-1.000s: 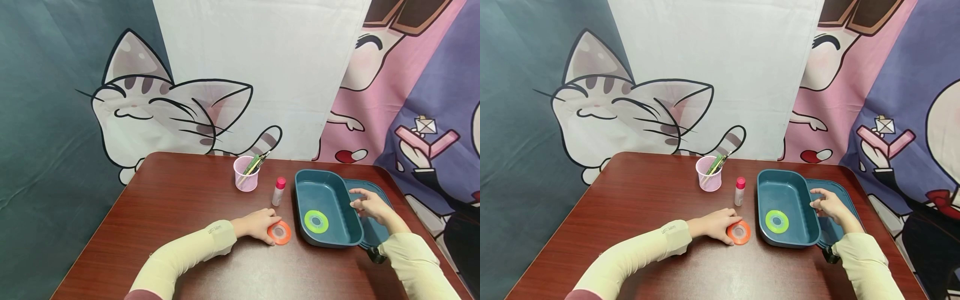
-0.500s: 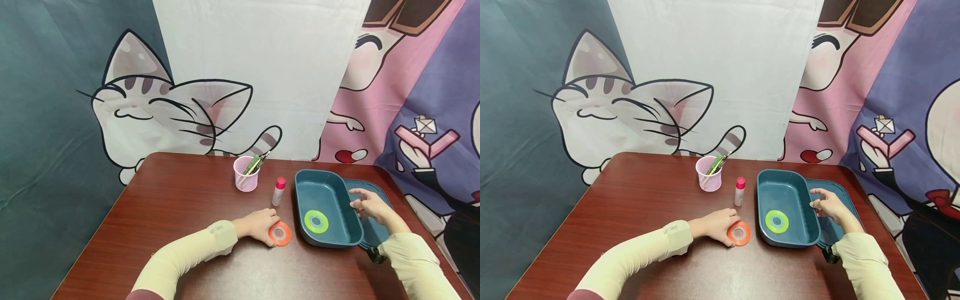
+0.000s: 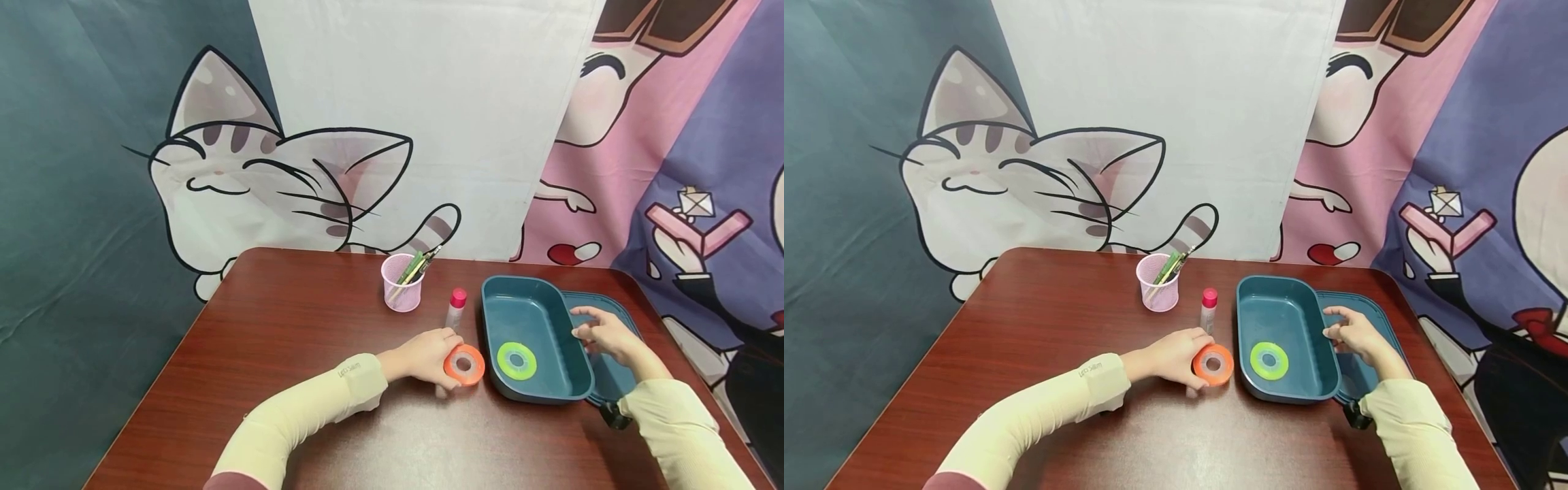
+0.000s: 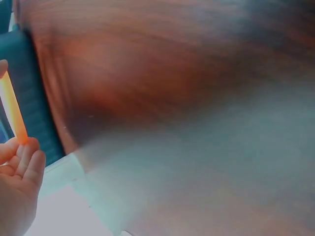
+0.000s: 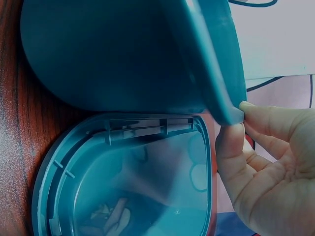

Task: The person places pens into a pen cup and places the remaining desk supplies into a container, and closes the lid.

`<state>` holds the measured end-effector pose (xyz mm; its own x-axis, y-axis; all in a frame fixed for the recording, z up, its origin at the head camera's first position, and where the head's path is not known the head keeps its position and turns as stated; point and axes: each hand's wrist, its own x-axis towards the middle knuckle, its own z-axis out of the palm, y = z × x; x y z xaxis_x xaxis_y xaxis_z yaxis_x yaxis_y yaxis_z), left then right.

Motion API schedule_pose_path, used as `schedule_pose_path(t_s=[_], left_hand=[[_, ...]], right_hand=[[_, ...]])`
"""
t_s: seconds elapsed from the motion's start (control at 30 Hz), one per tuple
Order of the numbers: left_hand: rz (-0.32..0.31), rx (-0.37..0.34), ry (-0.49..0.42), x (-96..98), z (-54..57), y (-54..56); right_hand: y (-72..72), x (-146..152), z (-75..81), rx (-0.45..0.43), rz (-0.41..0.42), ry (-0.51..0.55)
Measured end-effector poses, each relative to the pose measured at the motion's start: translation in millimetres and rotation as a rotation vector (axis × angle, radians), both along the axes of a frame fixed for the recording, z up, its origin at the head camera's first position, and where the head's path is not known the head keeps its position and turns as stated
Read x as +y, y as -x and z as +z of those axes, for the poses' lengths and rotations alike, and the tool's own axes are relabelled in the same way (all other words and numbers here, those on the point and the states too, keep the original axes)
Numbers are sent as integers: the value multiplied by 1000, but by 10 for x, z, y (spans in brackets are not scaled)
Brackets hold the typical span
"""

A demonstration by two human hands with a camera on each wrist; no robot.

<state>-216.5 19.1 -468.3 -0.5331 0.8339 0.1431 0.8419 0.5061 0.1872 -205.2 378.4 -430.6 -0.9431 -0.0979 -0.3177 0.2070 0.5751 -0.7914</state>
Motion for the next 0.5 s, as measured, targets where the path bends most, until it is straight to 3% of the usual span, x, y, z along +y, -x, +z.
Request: schedule_pose_path(t_s=[0.3,0.5], left_hand=[[31,-115,-164,110,250,11],[56,-70,-173,230,293,-5]], right_hand=[[6,8,-10,5,4,-2],[8,6,-8,2,2,0]])
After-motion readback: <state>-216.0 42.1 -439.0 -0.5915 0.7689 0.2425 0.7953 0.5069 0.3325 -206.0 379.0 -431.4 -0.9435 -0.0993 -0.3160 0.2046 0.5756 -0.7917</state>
